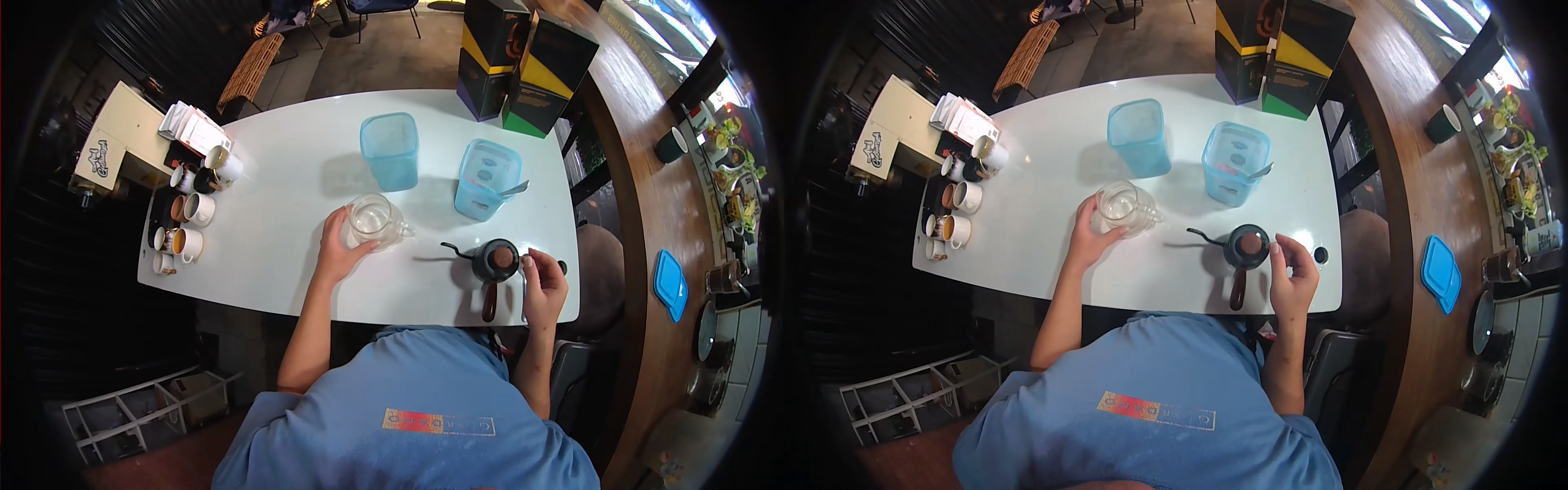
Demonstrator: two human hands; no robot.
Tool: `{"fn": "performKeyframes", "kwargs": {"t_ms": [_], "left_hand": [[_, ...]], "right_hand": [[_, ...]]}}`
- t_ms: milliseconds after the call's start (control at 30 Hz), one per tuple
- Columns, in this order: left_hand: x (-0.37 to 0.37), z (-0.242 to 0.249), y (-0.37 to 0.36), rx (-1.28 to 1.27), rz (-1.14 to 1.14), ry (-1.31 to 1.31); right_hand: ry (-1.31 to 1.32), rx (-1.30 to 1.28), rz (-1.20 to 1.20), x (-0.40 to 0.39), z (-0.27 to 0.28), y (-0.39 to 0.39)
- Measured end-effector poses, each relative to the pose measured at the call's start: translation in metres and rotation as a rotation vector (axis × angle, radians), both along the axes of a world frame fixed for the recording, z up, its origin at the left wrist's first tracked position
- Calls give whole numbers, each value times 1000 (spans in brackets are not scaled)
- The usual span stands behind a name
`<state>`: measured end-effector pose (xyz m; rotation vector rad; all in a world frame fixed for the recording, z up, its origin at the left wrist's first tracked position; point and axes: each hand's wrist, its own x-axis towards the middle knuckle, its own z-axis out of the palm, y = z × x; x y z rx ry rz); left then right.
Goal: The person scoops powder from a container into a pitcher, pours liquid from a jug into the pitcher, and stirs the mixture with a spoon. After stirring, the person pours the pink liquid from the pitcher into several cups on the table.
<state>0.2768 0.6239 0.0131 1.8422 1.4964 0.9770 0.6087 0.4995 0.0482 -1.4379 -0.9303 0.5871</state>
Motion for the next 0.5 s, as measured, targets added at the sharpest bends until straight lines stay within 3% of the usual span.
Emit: {"fn": "performKeyframes", "kwargs": {"t_ms": [267, 333, 500], "left_hand": [[-12, 7, -17, -163, 110, -42], [-14, 0, -20, -421, -8, -351], [13, 22, -37, -563, -175, -444]], "right_hand": [[-15, -30, 9, 12, 4, 1], [-39, -48, 29, 14, 5, 3], [-32, -55, 90, 11, 7, 13]]}}
